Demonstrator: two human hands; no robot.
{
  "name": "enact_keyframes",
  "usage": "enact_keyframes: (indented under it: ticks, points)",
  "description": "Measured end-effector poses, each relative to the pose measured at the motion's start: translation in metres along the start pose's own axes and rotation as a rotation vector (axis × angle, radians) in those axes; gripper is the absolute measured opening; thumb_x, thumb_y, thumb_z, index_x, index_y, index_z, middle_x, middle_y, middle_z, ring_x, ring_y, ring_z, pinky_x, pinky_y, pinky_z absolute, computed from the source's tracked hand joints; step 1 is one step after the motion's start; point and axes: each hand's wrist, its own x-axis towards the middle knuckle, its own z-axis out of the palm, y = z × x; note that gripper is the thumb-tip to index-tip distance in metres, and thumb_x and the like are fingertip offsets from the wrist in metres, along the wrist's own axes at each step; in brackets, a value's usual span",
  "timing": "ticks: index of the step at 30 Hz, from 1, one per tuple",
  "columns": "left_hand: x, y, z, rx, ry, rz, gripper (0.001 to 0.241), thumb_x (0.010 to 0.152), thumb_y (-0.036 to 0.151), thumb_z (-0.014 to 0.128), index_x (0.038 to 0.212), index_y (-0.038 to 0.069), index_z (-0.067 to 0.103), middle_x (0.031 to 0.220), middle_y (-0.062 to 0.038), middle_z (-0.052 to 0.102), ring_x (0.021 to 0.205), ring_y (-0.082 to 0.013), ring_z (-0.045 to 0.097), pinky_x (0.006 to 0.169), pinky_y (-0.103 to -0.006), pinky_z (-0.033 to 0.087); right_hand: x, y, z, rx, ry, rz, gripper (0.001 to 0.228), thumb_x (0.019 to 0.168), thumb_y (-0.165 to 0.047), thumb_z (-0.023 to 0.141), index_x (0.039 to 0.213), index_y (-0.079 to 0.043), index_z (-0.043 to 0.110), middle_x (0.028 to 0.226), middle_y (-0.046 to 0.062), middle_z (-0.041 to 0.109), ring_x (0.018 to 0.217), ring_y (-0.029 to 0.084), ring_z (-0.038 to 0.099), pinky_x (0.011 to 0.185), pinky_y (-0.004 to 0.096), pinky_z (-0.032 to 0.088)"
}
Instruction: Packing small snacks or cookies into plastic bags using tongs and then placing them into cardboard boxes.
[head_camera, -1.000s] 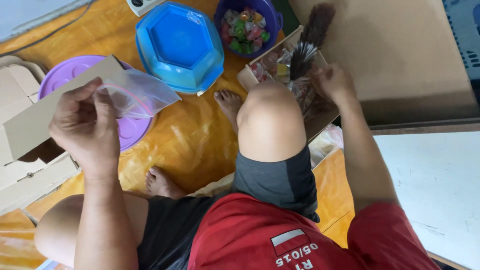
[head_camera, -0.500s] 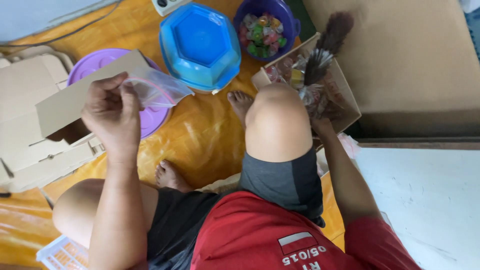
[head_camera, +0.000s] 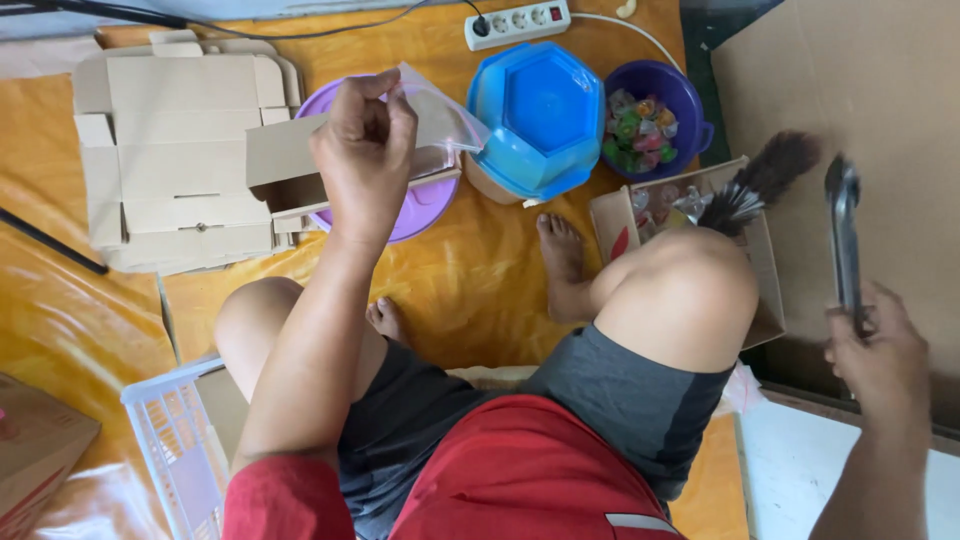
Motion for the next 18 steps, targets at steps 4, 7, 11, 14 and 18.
enact_keyframes:
  ticks: [4,7,11,14,18]
  points:
    - [0.002,-0.002,0.002,0.054,0.042,0.058,0.006,0.104,0.005,0.063,0.109,0.008,0.065,0.062,0.003,0.040,0.059,-0.0108,0.034,0.062,-0.0270,0.040,-0.058,-0.101,-0.017,0.140,0.007,-0.280,0.058,0.105,-0.020,0.069,0.161,-0.009,0.058,0.122,0.023,0.068,0.068,0.029,0.067,0.062,0.037,0.053]
    - [0.000,-0.011,0.004,0.182,0.103,0.150,0.007,0.105,0.007,0.063,0.111,0.011,0.063,0.062,0.002,0.044,0.057,-0.0166,0.036,0.059,-0.0323,0.045,-0.091,-0.156,0.000,0.015,-0.075,-0.966,0.048,0.096,-0.019,0.067,0.141,-0.005,0.065,0.137,0.014,0.071,0.112,0.022,0.072,0.095,0.037,0.054]
    - [0.000,-0.015,0.000,0.215,0.125,0.165,0.007,0.105,0.007,0.062,0.111,0.010,0.061,0.061,0.003,0.045,0.054,-0.0170,0.036,0.055,-0.0327,0.043,-0.099,-0.197,0.039,-0.123,-0.010,-1.216,0.052,0.099,-0.019,0.068,0.150,-0.013,0.055,0.107,0.004,0.074,0.070,0.021,0.068,0.053,0.037,0.056]
    - [-0.003,-0.022,0.000,0.283,0.107,0.199,0.011,0.104,0.007,0.063,0.114,0.011,0.063,0.061,0.001,0.048,0.053,-0.0206,0.042,0.053,-0.0354,0.043,-0.096,-0.215,0.059,-0.131,-0.032,-1.203,0.054,0.101,-0.021,0.065,0.152,-0.013,0.051,0.110,0.009,0.074,0.070,0.029,0.070,0.053,0.040,0.057]
    - [-0.006,-0.014,0.004,0.450,0.084,0.431,0.011,0.102,0.004,0.066,0.110,0.012,0.068,0.065,-0.004,0.054,0.054,-0.0240,0.055,0.049,-0.0377,0.042,-0.091,-0.239,0.071,0.033,-0.240,-1.051,0.052,0.102,-0.026,0.059,0.150,-0.008,0.051,0.135,0.016,0.069,0.116,0.034,0.069,0.086,0.048,0.058]
